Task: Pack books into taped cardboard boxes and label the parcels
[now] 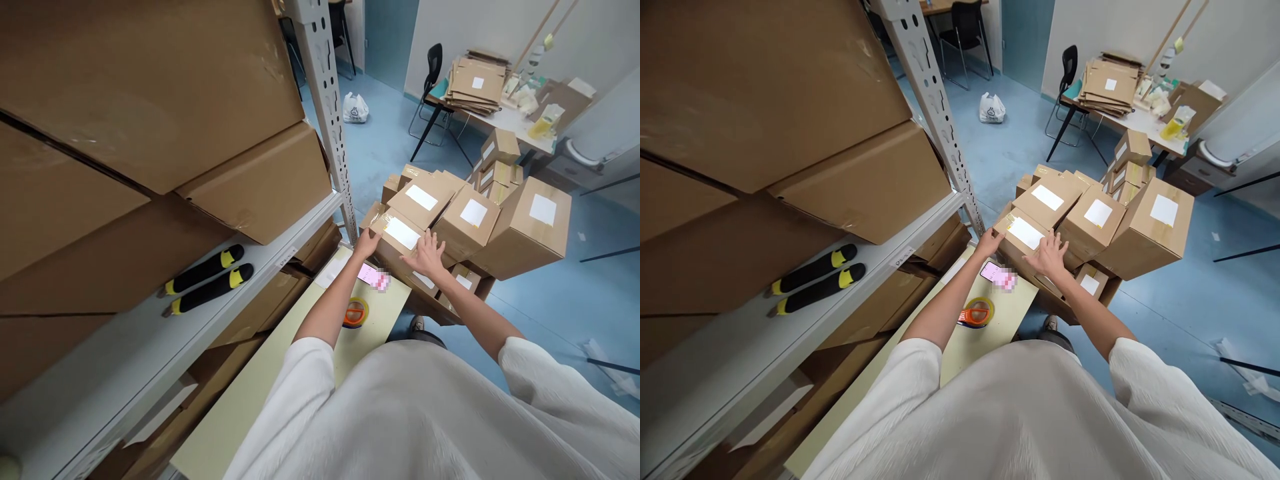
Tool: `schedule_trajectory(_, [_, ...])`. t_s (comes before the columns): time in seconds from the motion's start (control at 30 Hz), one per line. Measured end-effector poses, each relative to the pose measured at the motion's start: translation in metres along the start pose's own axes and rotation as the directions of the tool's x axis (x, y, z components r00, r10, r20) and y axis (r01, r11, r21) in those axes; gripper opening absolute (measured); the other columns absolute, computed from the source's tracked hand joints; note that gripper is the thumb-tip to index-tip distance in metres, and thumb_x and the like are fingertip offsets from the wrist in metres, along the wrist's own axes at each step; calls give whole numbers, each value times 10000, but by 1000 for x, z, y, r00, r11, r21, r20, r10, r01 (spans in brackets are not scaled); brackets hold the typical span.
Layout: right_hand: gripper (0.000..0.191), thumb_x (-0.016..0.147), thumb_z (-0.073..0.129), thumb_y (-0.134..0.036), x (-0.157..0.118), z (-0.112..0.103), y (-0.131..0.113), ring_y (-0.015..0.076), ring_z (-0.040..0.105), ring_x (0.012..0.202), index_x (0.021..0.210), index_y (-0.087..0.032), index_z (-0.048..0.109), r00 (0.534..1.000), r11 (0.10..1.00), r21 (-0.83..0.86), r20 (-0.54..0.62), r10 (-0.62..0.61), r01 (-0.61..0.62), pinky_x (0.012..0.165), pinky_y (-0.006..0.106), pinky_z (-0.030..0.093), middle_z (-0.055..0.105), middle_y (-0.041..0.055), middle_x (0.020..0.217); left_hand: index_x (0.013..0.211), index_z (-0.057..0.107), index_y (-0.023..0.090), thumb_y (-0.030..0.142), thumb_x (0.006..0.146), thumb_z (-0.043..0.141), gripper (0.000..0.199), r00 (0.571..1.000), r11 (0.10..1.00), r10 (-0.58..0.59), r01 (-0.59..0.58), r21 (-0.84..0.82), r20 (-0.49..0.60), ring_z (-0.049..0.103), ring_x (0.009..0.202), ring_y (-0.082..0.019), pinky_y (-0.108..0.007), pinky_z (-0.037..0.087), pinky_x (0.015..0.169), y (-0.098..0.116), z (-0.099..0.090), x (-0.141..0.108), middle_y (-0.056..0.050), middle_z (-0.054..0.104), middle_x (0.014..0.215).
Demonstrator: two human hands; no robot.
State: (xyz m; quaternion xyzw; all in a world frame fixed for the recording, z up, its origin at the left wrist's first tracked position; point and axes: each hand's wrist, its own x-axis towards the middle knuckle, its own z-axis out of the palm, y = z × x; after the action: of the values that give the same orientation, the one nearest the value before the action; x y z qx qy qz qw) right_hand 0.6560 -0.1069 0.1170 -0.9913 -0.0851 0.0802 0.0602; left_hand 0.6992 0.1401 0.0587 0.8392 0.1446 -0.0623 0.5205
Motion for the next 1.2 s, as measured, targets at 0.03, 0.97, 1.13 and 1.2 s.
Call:
schedule_trajectory(0.03, [799,905,632,-806,5,-3,-2,536,111,1649,1343,-141,572,999,1000,-3,33,21,-21,1247,786,99,180,315,1793,1358,670,193,431,1010,692,423,1000,1000,-4,4,-8,10,715,1284,-338,-426,555,1066,1,0,1,-171,747,1427])
schedule_trajectory(0.97, [510,812,774,-566,-6,0,-9,438,406,1359,1130,-205,604,997,999,-26,-75,34,-36,1075,584,355,435,260,1535,1437,636,201,316,912,788,559,998,983,28,-18,-180,50,742,1174,-278,-410,578,1075,-14,7,-5,-129,761,1354])
schedule_trajectory(1.13, [598,822,781,-609,-3,8,-10,469,425,1384,1224,-190,637,998,998,-40,-52,42,-44,1107,612,350,452,294,1578,1452,633,213,300,951,688,512,995,998,52,-48,-51,86,722,1222,-286,-437,551,1115,-12,4,-5,-121,762,1370])
schedule_trajectory(1.2, [655,820,784,-644,-1,12,-10,484,422,1416,1270,-192,635,998,998,-41,-38,47,-48,1125,629,339,441,305,1621,1454,635,239,334,962,680,504,999,999,20,-22,38,51,676,1319,-326,-514,489,1185,-12,5,-5,-125,747,1403])
